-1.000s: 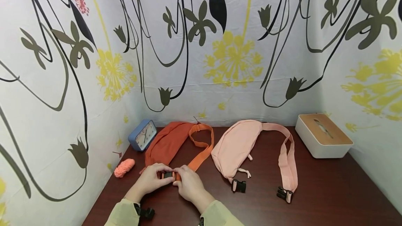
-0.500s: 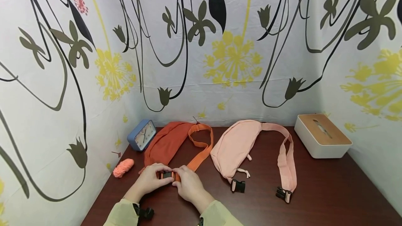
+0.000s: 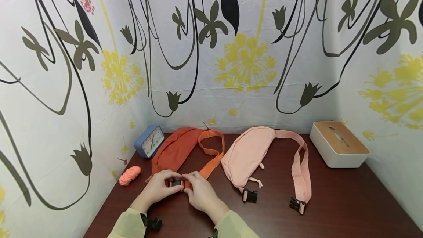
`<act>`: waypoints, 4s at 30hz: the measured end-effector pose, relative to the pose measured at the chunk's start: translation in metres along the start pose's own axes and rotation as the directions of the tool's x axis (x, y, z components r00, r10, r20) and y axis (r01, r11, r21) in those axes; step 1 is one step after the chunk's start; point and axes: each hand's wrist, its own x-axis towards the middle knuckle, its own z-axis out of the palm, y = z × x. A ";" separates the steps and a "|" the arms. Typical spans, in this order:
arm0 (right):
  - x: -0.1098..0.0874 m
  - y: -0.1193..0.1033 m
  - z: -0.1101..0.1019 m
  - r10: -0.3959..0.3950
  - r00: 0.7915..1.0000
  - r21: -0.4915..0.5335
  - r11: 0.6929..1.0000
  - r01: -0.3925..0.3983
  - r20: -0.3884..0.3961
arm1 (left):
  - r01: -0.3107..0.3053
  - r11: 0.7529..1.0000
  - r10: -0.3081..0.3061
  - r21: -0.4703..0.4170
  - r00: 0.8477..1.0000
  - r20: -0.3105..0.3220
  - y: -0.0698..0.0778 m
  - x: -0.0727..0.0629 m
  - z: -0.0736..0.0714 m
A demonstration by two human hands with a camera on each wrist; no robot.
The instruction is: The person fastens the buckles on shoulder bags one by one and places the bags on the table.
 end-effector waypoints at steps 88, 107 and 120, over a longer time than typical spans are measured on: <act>-0.214 0.228 -0.266 0.110 0.994 0.152 0.982 -0.111 0.012 | -0.285 0.956 0.295 -0.077 0.918 0.266 0.172 0.077 0.134; -0.211 0.239 -0.261 -0.068 0.982 0.345 0.939 0.003 0.178 | -0.247 0.968 0.250 -0.043 0.932 0.263 0.165 0.071 0.142; -0.206 0.229 -0.253 0.020 0.997 0.142 0.989 -0.030 0.075 | -0.221 0.975 0.223 -0.035 0.948 0.227 0.160 0.069 0.148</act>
